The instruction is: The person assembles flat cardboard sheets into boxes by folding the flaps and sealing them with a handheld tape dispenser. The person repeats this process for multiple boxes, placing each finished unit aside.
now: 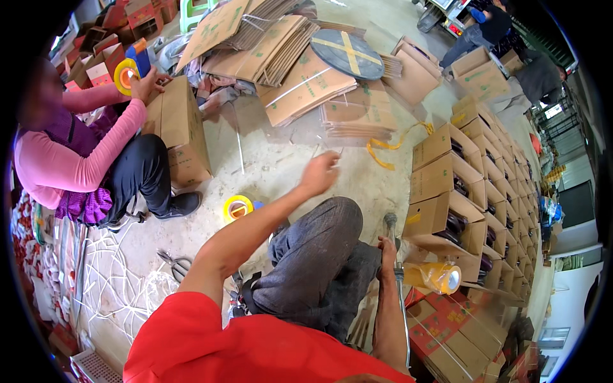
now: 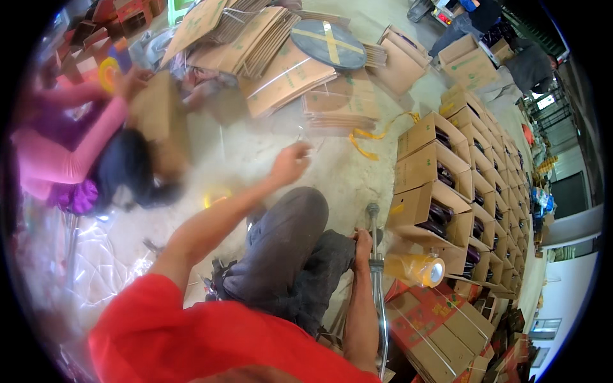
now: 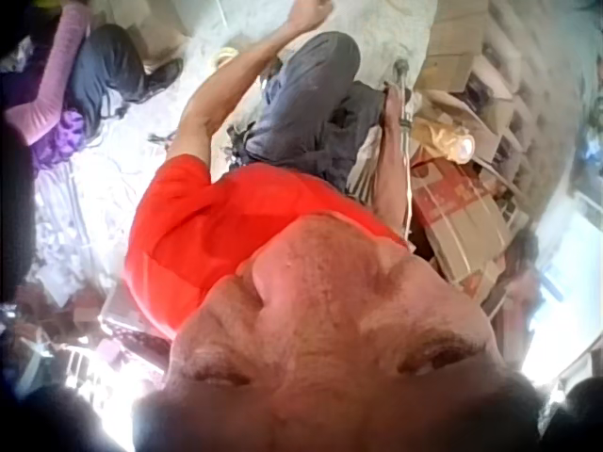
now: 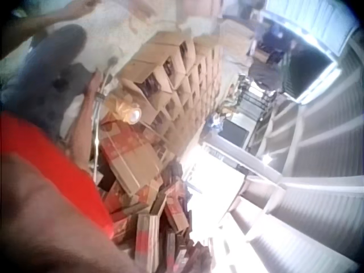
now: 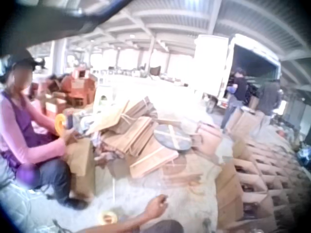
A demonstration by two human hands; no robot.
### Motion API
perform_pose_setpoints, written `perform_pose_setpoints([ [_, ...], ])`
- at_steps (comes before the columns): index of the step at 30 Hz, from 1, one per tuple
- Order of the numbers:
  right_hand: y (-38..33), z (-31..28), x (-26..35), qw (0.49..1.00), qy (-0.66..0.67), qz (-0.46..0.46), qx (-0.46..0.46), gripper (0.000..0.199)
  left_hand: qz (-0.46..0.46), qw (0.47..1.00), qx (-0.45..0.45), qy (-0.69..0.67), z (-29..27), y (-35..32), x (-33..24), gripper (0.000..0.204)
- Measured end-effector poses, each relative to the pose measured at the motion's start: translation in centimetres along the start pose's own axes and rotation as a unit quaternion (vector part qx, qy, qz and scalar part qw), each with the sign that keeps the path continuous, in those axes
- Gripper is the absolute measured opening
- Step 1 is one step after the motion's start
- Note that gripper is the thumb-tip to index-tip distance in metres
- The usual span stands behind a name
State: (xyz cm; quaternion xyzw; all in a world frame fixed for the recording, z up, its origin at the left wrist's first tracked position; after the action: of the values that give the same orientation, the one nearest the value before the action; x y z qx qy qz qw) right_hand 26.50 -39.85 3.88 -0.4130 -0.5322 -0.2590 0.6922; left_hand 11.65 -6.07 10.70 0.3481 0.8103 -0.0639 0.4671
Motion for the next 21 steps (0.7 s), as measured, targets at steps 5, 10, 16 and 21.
perform_pose_setpoints([
  [5, 0.4, 0.8, -0.7, 0.999, -0.039, 0.016, 0.013, 0.034, -0.186, 0.980, 0.062, 0.027, 0.2, -5.8, 15.0, 0.039],
  [10, 2.5, 1.4, -2.4, 0.997, -0.063, 0.031, -0.037, 0.027, -0.288, 0.954, 0.084, 0.025, 1.9, -6.1, 23.7, 0.033],
  [16, 5.7, -8.0, -11.7, 0.958, -0.177, -0.003, -0.227, 0.022, 0.011, 0.998, 0.008, -0.067, 4.0, -0.3, 36.6, 0.026],
  [21, 4.7, -10.5, -13.9, 0.970, -0.096, 0.018, -0.224, 0.017, -0.294, 0.903, 0.052, -0.310, 8.2, 10.9, 31.9, 0.061],
])
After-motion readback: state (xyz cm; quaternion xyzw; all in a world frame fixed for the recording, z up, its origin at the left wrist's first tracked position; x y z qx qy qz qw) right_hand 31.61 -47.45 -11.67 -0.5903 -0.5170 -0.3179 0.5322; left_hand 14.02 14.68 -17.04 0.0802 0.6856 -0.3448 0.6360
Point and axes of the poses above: each hand's wrist, its own y-axis towards the middle knuckle, its own z-axis out of the palm, x = y × z, the point moved 2 cm from there along y, towards the middle knuckle, and after that the axes turned 14 degrees about y, right-handed, at the moved point
